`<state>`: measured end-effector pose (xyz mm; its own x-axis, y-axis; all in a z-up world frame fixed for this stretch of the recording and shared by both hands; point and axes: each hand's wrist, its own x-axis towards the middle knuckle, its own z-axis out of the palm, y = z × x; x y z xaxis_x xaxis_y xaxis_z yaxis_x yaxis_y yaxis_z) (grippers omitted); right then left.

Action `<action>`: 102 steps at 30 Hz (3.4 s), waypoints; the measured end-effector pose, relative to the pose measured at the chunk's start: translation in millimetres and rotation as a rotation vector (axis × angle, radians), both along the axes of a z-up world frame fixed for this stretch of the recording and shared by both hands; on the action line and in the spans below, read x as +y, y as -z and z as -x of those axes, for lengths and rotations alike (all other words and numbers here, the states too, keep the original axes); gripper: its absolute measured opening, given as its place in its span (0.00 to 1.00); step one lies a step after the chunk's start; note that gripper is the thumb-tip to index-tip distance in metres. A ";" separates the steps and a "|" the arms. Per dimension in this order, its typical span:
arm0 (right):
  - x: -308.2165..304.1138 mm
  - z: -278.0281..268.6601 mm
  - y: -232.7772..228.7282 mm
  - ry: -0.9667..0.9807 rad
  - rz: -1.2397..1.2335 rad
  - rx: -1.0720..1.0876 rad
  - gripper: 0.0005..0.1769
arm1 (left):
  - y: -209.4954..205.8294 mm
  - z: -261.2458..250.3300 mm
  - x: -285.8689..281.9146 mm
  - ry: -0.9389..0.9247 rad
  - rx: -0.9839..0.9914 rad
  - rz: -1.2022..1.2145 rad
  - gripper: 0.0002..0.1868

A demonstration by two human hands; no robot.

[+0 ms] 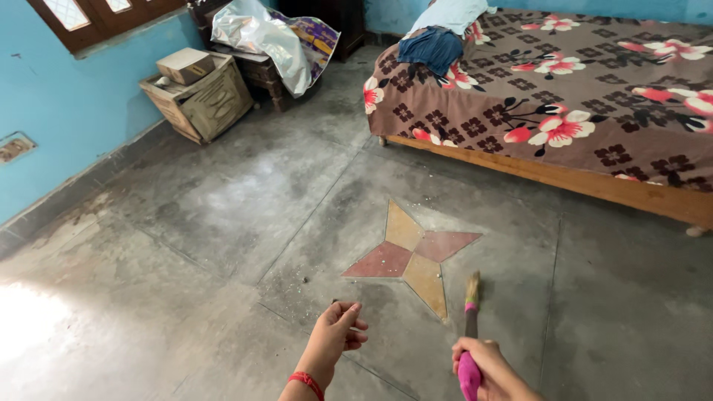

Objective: The person sweeps a tiled floor in a bedroom using a broom with a pink handle. They move debris across the floor, sweeping around a star-shaped tile design and near a bed with floral bedding. The person adjusts their position to cover different areas of the room, including near a wooden cabinet and a doorway.

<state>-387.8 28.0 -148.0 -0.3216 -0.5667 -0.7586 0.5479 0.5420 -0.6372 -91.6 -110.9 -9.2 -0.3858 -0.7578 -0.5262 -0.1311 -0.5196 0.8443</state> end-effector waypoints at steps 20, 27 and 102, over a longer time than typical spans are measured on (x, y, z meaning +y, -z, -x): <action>-17.4 96.4 23.7 -0.033 0.126 -0.176 0.08 | -11.2 112.8 5.9 -0.031 -0.009 -0.006 0.19; -17.5 115.2 30.9 -0.548 0.115 -0.226 0.14 | -3.1 120.3 11.6 -0.082 -0.023 -0.015 0.19; -180.2 186.6 -54.6 -0.282 -0.080 -0.203 0.09 | 3.9 207.0 -225.5 0.126 0.019 -0.048 0.18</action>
<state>-574.3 -152.2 -93.3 0.0010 -0.5478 -0.8366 0.4803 0.7340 -0.4801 -298.6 -336.4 -13.1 -0.4865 -0.6764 -0.5530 -0.1826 -0.5402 0.8215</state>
